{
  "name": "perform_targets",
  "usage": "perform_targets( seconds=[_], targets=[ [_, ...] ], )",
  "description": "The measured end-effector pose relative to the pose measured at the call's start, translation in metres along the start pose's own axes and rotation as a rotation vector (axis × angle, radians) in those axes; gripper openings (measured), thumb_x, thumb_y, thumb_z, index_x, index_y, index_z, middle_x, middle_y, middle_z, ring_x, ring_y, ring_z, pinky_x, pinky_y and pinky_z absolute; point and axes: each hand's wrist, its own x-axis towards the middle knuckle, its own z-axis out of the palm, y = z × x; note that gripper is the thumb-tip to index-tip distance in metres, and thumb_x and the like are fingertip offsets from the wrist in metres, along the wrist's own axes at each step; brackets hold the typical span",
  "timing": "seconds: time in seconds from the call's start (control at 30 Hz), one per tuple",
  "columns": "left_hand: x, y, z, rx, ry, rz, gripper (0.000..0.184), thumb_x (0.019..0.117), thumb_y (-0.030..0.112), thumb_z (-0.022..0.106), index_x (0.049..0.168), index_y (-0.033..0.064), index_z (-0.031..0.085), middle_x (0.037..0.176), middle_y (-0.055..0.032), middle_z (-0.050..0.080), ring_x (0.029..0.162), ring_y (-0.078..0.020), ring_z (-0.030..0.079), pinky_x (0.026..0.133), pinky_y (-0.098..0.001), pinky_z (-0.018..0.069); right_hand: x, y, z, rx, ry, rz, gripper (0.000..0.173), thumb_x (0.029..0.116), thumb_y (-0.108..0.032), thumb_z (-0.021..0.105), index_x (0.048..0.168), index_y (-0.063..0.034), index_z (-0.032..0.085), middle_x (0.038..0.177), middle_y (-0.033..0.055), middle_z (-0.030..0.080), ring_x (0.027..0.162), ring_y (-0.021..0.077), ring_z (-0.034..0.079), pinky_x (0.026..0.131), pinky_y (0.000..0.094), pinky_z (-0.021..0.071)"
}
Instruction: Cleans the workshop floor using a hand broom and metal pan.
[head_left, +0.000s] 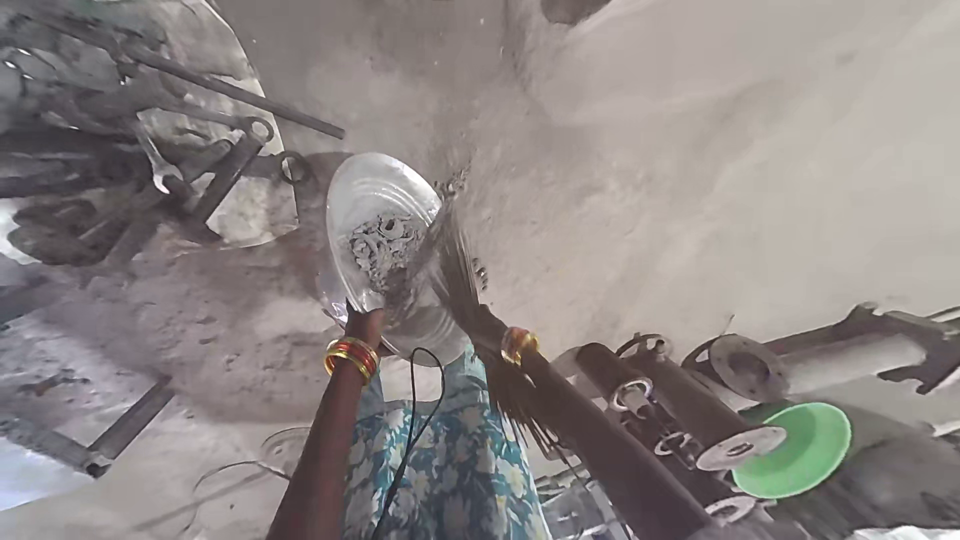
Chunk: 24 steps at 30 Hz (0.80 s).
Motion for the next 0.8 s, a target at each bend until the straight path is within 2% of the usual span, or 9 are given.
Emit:
perform_targets(
  seconds=[0.07, 0.17, 0.27, 0.37, 0.4, 0.47, 0.6, 0.67, 0.8],
  targets=[
    [0.002, -0.001, -0.001, 0.021, 0.004, 0.005, 0.064, 0.108, 0.015, 0.048, 0.161, 0.0076, 0.013, 0.144, -0.0306, 0.047, 0.116, -0.04, 0.06, 0.087, -0.0532, 0.0547, -0.027, 0.008, 0.02, 0.176, -0.016, -0.117, 0.058, 0.0998, -0.001, 0.058, 0.151, 0.0098, 0.033, 0.145, 0.028, 0.048, 0.132, 0.0301, 0.052, 0.112, 0.0386, 0.0414],
    [0.011, -0.001, -0.004, 0.234, 0.093, 0.127, 0.064, 0.1095, 0.024, 0.047, 0.161, 0.002, 0.016, 0.148, -0.0308, 0.046, 0.131, -0.039, 0.054, 0.106, -0.0517, 0.0447, -0.063, 0.012, 0.033, 0.331, -0.061, -0.026, 0.068, 0.0977, -0.007, 0.066, 0.154, 0.0054, 0.029, 0.141, 0.0266, 0.053, 0.122, 0.0297, 0.059, 0.104, 0.0425, 0.0478],
    [0.028, -0.006, -0.002, 0.265, 0.304, 0.343, 0.063, 0.1089, 0.028, 0.047, 0.16, 0.0001, 0.024, 0.157, -0.0298, 0.037, 0.146, -0.041, 0.038, 0.121, -0.0521, 0.0289, -0.095, -0.001, 0.007, 0.071, -0.037, 0.183, 0.084, 0.0993, -0.012, 0.064, 0.163, -0.0058, 0.009, 0.138, 0.0287, 0.056, 0.117, 0.0398, 0.064, 0.1, 0.0534, 0.0503],
    [0.04, -0.006, 0.008, -0.051, 0.446, 0.517, 0.054, 0.1066, 0.023, 0.049, 0.155, 0.0012, 0.039, 0.155, -0.0228, 0.044, 0.146, -0.0306, 0.041, 0.121, -0.0438, 0.0297, -0.095, -0.003, -0.048, -0.192, 0.234, 0.288, 0.087, 0.1016, -0.009, 0.055, 0.166, -0.0191, -0.003, 0.13, 0.0347, 0.059, 0.114, 0.0511, 0.063, 0.095, 0.0636, 0.0488],
    [0.041, -0.005, 0.009, -0.104, 0.44, 0.528, 0.053, 0.1065, 0.022, 0.05, 0.154, 0.0007, 0.04, 0.154, -0.0224, 0.046, 0.145, -0.0291, 0.043, 0.121, -0.0427, 0.0308, -0.084, -0.004, -0.067, -0.266, 0.381, 0.282, 0.086, 0.1004, -0.005, 0.055, 0.167, -0.0218, 0.003, 0.131, 0.0375, 0.056, 0.111, 0.0557, 0.062, 0.089, 0.0683, 0.0496],
    [0.04, -0.003, 0.008, -0.148, 0.404, 0.503, 0.053, 0.1071, 0.022, 0.049, 0.155, 0.0014, 0.038, 0.154, -0.022, 0.047, 0.144, -0.0284, 0.044, 0.12, -0.0438, 0.032, -0.049, -0.018, -0.119, -0.452, 0.546, 0.311, 0.081, 0.1004, 0.002, 0.051, 0.167, -0.0254, 0.013, 0.146, 0.0362, 0.046, 0.118, 0.0577, 0.057, 0.087, 0.0694, 0.0486],
    [0.033, 0.008, 0.001, -0.205, 0.314, 0.513, 0.054, 0.1086, 0.018, 0.045, 0.157, -0.0002, 0.031, 0.157, -0.0213, 0.041, 0.147, -0.0236, 0.04, 0.122, -0.0366, 0.0289, 0.016, -0.037, -0.183, -0.69, 0.676, 0.261, 0.061, 0.1026, 0.001, 0.047, 0.161, -0.0109, 0.033, 0.147, 0.0366, 0.045, 0.127, 0.0575, 0.05, 0.093, 0.0702, 0.0421],
    [0.037, 0.022, -0.007, -0.223, 0.318, 0.512, 0.051, 0.108, 0.016, 0.046, 0.155, -0.0013, 0.035, 0.156, -0.0213, 0.043, 0.145, -0.0233, 0.042, 0.121, -0.0357, 0.0305, 0.027, -0.032, -0.178, -0.658, 0.659, 0.297, 0.047, 0.1014, -0.002, 0.052, 0.148, 0.0032, 0.047, 0.144, 0.0368, 0.049, 0.132, 0.0556, 0.049, 0.103, 0.0706, 0.0398],
    [0.043, 0.039, -0.021, -0.074, 0.348, 0.443, 0.049, 0.1073, 0.023, 0.048, 0.152, 0.0017, 0.043, 0.152, -0.0211, 0.048, 0.143, -0.0281, 0.044, 0.119, -0.044, 0.0321, 0.019, 0.014, -0.117, -0.511, 0.43, 0.375, 0.049, 0.099, -0.003, 0.058, 0.146, 0.0029, 0.048, 0.139, 0.0344, 0.053, 0.126, 0.0525, 0.054, 0.099, 0.0668, 0.0456]
  ],
)
